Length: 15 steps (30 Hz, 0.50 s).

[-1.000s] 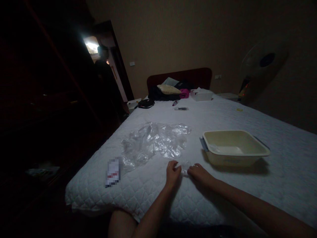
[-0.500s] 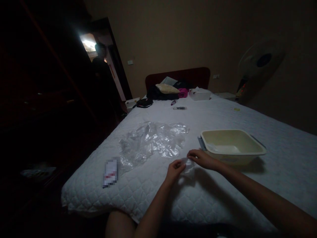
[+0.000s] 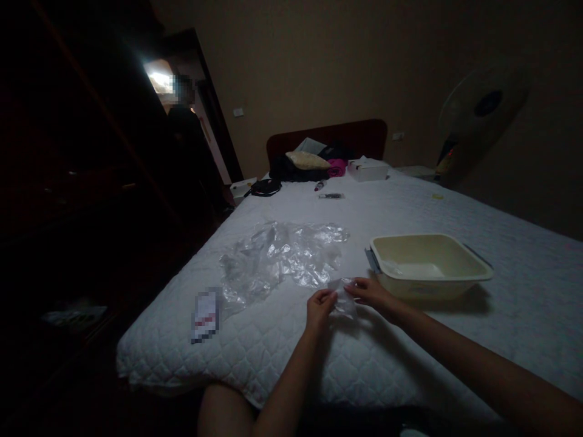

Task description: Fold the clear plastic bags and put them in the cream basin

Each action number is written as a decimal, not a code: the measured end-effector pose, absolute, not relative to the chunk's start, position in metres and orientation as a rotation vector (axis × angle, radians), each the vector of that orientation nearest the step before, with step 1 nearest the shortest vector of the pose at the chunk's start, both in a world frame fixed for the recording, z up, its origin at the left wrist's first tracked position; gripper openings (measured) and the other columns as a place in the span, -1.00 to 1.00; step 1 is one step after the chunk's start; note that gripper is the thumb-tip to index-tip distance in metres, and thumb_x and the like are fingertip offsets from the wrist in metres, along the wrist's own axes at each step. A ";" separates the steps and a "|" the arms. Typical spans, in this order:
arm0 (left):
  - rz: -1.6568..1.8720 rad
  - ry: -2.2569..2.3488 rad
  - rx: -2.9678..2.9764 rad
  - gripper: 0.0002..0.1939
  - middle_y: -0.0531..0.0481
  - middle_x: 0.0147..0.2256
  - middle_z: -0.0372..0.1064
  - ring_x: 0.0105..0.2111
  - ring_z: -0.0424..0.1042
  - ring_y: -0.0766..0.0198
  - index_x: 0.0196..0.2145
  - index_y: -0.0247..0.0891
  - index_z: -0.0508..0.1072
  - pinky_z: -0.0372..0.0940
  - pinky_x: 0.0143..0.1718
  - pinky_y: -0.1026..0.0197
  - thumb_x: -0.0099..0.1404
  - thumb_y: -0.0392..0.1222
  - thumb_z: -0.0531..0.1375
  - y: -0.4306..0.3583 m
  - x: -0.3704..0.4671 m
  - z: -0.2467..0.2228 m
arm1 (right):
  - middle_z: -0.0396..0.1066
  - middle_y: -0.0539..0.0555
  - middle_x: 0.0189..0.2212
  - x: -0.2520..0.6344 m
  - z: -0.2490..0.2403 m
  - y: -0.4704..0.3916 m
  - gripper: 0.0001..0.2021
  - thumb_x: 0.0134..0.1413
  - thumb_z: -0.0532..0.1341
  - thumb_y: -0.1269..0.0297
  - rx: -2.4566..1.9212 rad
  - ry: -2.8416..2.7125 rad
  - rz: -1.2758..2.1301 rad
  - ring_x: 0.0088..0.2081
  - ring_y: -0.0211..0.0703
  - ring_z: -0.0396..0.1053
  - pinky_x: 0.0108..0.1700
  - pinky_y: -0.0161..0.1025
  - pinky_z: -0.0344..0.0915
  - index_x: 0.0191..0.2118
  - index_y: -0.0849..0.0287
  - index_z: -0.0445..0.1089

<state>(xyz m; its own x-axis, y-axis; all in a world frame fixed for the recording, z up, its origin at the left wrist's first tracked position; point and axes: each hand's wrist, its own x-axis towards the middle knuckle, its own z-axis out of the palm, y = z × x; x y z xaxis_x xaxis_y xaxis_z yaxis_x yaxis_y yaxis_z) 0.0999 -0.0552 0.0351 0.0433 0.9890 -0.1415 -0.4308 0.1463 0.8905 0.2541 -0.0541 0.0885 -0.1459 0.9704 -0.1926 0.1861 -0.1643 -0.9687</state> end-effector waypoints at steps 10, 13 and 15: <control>1.153 0.733 0.661 -0.57 -0.02 -0.53 0.37 -0.54 0.34 0.34 -0.44 -0.39 0.43 0.24 -0.46 0.28 -0.19 0.02 0.36 -0.055 0.110 0.029 | 0.23 -0.07 -0.66 0.256 0.085 -0.050 -0.64 -0.36 0.29 0.02 -1.316 -1.417 1.220 -0.57 -0.32 0.19 -0.52 -0.34 0.12 -0.58 0.24 0.25; 1.106 0.722 0.669 -0.56 -0.05 -0.50 0.38 -0.52 0.37 0.31 -0.39 -0.40 0.44 0.27 -0.41 0.24 -0.15 0.00 0.35 -0.054 0.111 0.024 | 0.25 -0.05 -0.65 0.264 0.094 -0.049 -0.65 -0.32 0.28 0.02 -1.334 -1.491 1.114 -0.55 -0.29 0.21 -0.51 -0.34 0.13 -0.58 0.23 0.25; 1.105 0.760 0.691 -0.58 -0.08 -0.49 0.40 -0.51 0.39 0.29 -0.39 -0.41 0.43 0.28 -0.38 0.22 -0.13 -0.02 0.35 -0.050 0.107 0.017 | 0.30 -0.02 -0.62 0.275 0.105 -0.047 -0.66 -0.28 0.25 0.02 -1.360 -1.523 1.033 -0.52 -0.26 0.25 -0.49 -0.33 0.17 -0.55 0.24 0.28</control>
<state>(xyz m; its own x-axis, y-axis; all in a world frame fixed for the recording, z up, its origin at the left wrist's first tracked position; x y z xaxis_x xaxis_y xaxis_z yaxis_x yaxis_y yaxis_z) 0.1068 -0.0499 0.0175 0.2593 0.9473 -0.1879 -0.5144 0.3002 0.8033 0.2751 -0.0470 0.1047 -0.0722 0.9958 0.0571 0.3153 0.0771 -0.9459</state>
